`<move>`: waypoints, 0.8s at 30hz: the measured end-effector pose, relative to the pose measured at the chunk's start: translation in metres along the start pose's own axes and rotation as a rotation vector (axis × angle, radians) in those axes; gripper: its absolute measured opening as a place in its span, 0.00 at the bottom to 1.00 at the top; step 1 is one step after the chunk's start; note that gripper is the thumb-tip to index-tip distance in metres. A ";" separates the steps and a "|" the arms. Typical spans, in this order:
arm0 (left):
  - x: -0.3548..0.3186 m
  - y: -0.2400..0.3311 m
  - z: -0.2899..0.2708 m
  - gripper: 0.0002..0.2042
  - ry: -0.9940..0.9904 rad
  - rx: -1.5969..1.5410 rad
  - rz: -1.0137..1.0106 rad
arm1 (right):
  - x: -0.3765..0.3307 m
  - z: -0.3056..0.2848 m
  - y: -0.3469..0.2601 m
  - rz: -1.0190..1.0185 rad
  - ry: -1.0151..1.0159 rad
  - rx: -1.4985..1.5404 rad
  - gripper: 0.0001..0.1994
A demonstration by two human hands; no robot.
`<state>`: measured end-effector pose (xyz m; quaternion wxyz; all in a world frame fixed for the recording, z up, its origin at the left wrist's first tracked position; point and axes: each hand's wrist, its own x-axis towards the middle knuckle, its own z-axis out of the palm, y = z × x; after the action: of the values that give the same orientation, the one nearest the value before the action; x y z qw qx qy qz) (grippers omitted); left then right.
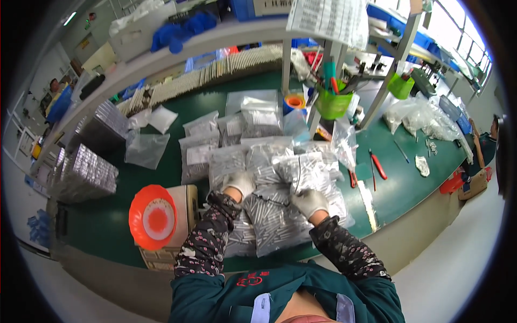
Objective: Sorting and packing small cylindrical metal pins into plastic bags at a production workstation.
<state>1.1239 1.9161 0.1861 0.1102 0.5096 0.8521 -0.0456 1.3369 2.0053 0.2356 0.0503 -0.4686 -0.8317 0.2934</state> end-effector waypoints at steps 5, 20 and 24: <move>0.000 -0.001 -0.015 0.12 -0.122 0.129 0.166 | -0.001 -0.002 -0.002 0.034 -0.144 0.020 0.19; -0.065 0.013 -0.087 0.12 0.368 -0.217 0.072 | -0.015 -0.036 -0.002 -0.112 0.097 0.492 0.12; -0.118 0.035 -0.137 0.07 0.848 -0.362 0.253 | -0.042 -0.085 -0.011 -0.451 0.408 0.666 0.06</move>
<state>1.1889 1.8576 0.3477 -0.1554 0.5557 0.7475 0.3292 1.3820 2.0045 0.3193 0.4241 -0.2819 -0.7463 0.4285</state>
